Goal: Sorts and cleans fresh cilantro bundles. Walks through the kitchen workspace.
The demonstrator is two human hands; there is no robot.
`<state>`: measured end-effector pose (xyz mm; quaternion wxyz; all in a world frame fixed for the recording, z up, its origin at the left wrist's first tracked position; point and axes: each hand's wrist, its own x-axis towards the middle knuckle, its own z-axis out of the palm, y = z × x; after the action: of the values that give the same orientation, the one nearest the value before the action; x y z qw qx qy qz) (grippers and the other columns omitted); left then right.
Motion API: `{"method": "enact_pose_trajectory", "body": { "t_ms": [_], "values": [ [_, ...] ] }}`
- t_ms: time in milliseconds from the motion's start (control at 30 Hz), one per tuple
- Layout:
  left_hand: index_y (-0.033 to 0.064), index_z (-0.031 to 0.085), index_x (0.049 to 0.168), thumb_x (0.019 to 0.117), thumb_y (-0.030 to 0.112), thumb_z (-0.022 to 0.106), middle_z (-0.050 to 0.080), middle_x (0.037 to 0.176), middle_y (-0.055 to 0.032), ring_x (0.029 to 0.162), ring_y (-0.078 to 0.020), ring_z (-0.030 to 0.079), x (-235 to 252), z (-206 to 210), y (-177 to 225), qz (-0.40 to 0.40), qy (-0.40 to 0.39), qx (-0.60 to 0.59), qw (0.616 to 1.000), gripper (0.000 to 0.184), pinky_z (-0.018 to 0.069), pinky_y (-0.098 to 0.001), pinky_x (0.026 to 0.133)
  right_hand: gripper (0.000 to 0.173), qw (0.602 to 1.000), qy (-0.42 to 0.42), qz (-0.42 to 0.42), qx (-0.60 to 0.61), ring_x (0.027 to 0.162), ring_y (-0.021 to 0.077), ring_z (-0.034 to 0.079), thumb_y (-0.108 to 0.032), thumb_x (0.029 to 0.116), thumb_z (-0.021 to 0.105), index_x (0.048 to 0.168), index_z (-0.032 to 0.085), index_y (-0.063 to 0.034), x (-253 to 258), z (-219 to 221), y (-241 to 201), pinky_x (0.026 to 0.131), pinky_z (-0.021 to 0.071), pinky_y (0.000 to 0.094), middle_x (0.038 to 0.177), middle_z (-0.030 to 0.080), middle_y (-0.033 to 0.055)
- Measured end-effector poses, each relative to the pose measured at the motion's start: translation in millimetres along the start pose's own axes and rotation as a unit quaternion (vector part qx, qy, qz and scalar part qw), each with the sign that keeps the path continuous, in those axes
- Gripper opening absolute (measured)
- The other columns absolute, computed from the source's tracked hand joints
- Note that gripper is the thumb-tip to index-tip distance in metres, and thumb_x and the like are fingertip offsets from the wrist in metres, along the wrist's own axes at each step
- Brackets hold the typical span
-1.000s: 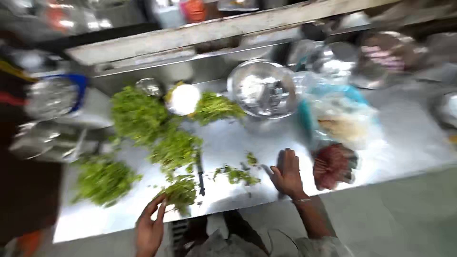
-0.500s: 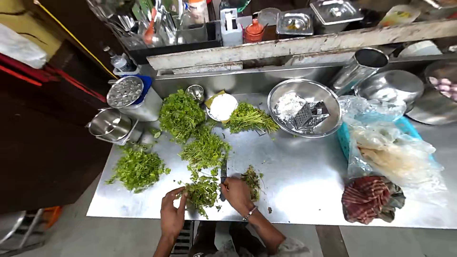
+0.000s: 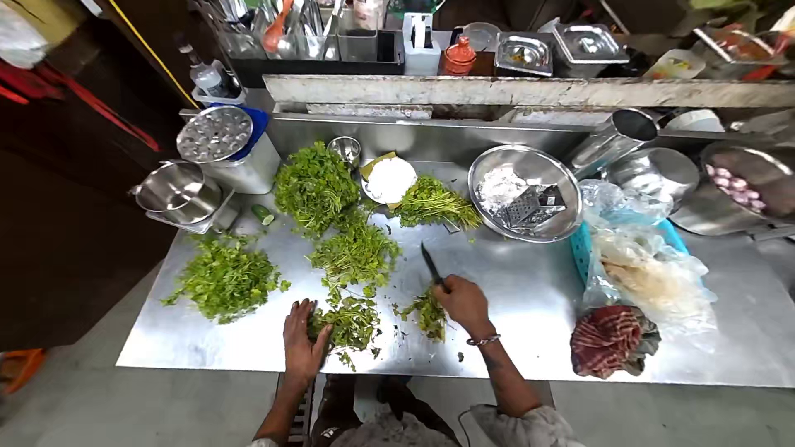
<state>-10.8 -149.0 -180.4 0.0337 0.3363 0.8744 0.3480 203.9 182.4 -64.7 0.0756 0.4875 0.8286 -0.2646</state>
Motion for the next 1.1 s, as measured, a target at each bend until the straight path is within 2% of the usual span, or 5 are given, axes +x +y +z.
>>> {"method": "enact_pose_trajectory", "body": {
  "t_ms": [267, 400, 867, 1000, 1100],
  "values": [
    [0.0159, 0.049, 0.152, 0.0906, 0.079, 0.047, 0.048, 0.158, -0.0042, 0.154, -0.029, 0.028, -4.1, 39.7, 44.1, 0.071, -0.113, -0.036, 0.99, 0.088, 0.0195, -0.0559, 0.127, 0.037, 0.934, 0.276, -0.225, 0.041, 0.124, 0.028, 0.062, -0.033, 0.1033, 0.057, 0.126, 0.071, -0.0076, 48.9, 33.5, 126.6, 0.105, 0.0516, 0.0486, 0.129, 0.068, 0.0111],
    [0.0168, 0.05, 0.152, 0.0885, 0.081, 0.049, 0.047, 0.158, -0.006, 0.154, -0.028, 0.029, -15.6, 53.0, 65.3, 0.109, -0.159, -0.065, 0.979, 0.09, 0.0219, -0.0553, 0.127, 0.088, 0.944, 0.158, -0.288, 0.031, 0.156, 0.0246, 0.026, -0.072, 0.0952, 0.046, 0.156, 0.044, -0.0072, 33.4, 91.2, 91.0, 0.129, 0.0207, 0.0505, 0.164, 0.039, 0.0092],
    [0.0099, 0.039, 0.158, 0.0901, 0.084, 0.031, 0.038, 0.163, -0.0103, 0.155, -0.0298, 0.026, 0.0, 48.4, 50.3, 0.027, -0.053, 0.005, 0.998, 0.101, 0.0176, -0.058, 0.127, 0.14, 0.907, 0.108, -0.408, 0.007, 0.156, 0.0406, 0.02, -0.1, 0.0528, 0.062, 0.161, 0.034, -0.015, -39.7, 136.2, 66.5, 0.127, 0.0177, 0.0631, 0.167, 0.026, 0.0232],
    [0.0056, 0.029, 0.161, 0.0892, 0.086, 0.03, 0.035, 0.164, -0.0151, 0.152, -0.0312, 0.031, -16.1, 67.9, 81.2, -0.015, -0.051, -0.06, 0.997, 0.108, 0.0218, -0.0551, 0.127, 0.132, 0.895, 0.076, -0.439, 0.023, 0.158, 0.0389, 0.014, -0.097, 0.0581, 0.062, 0.161, 0.035, -0.0197, -29.1, 159.7, -2.5, 0.129, 0.0159, 0.0599, 0.168, 0.022, 0.0223],
    [-0.0033, 0.022, 0.161, 0.091, 0.085, 0.027, 0.03, 0.165, -0.0206, 0.153, -0.0286, 0.031, -24.2, 78.1, 106.9, -0.052, -0.043, -0.13, 0.989, 0.113, 0.0255, -0.0481, 0.127, 0.097, 0.883, 0.008, -0.47, 0.016, 0.158, 0.0322, 0.017, -0.064, 0.0836, 0.064, 0.163, 0.033, -0.0186, -25.7, 174.6, -38.0, 0.13, 0.0118, 0.0534, 0.168, 0.027, 0.0153]
  ]
}}
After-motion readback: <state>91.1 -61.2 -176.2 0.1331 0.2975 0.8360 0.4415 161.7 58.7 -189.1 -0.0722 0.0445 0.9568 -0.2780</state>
